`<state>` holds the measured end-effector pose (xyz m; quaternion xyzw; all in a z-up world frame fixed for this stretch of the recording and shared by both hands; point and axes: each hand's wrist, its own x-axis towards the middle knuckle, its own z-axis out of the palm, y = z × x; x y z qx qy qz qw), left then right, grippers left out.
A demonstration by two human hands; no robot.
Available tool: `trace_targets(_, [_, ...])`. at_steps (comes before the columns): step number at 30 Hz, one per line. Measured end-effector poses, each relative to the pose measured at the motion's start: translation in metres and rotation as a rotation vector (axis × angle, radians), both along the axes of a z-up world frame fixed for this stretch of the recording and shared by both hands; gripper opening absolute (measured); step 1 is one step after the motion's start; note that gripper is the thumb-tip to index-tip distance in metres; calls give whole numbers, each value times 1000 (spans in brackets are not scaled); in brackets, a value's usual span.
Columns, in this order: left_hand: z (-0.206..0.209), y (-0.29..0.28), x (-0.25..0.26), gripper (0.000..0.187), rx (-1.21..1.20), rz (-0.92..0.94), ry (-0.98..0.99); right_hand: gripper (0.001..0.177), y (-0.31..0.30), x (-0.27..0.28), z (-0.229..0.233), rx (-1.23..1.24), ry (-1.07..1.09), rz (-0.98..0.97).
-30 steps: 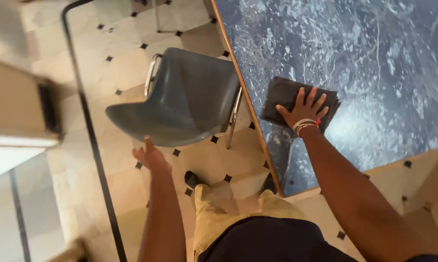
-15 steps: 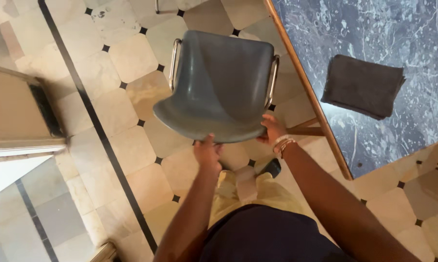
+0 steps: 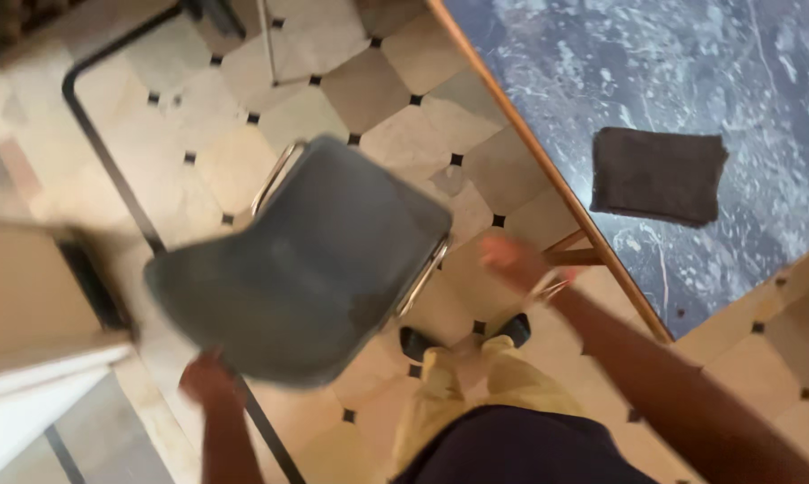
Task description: The person wipes a marble-patterned tabletop with a dark cloth. They move a smartphone and a white bottle aside to reach the surface, then wipe the entire area in broad strokes. The person briefly folds the cloth and continues wiping before placing the cloth back on the table.
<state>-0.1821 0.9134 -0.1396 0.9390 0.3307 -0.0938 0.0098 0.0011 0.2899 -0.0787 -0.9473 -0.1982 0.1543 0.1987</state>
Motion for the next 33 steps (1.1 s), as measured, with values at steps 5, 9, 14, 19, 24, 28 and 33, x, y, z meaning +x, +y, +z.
trace_targets(5, [7, -64, 8, 30, -222, 587, -30, 32, -160, 58, 62, 30, -386, -439])
trace_targets(9, [26, -133, 69, 36, -152, 663, -59, 26, -224, 87, 82, -219, -647, -335])
trace_targets(14, [35, -184, 102, 48, 51, 542, -165, 46, -265, 121, 91, -333, -382, -183])
trace_targets(19, [36, -195, 118, 61, 321, -244, -637, 73, -252, 103, 64, -362, -468, -220])
trace_targets(24, [48, -407, 253, 70, -380, -944, -686, 77, -216, 77, 45, -397, -456, -583])
trace_targets(28, [111, -572, 307, 65, -952, -1433, -570, 78, -185, 41, 59, -415, -301, -770])
trace_targets(33, [133, -658, 307, 74, -859, -1911, -259, 77, -161, -19, 54, -439, -297, -959])
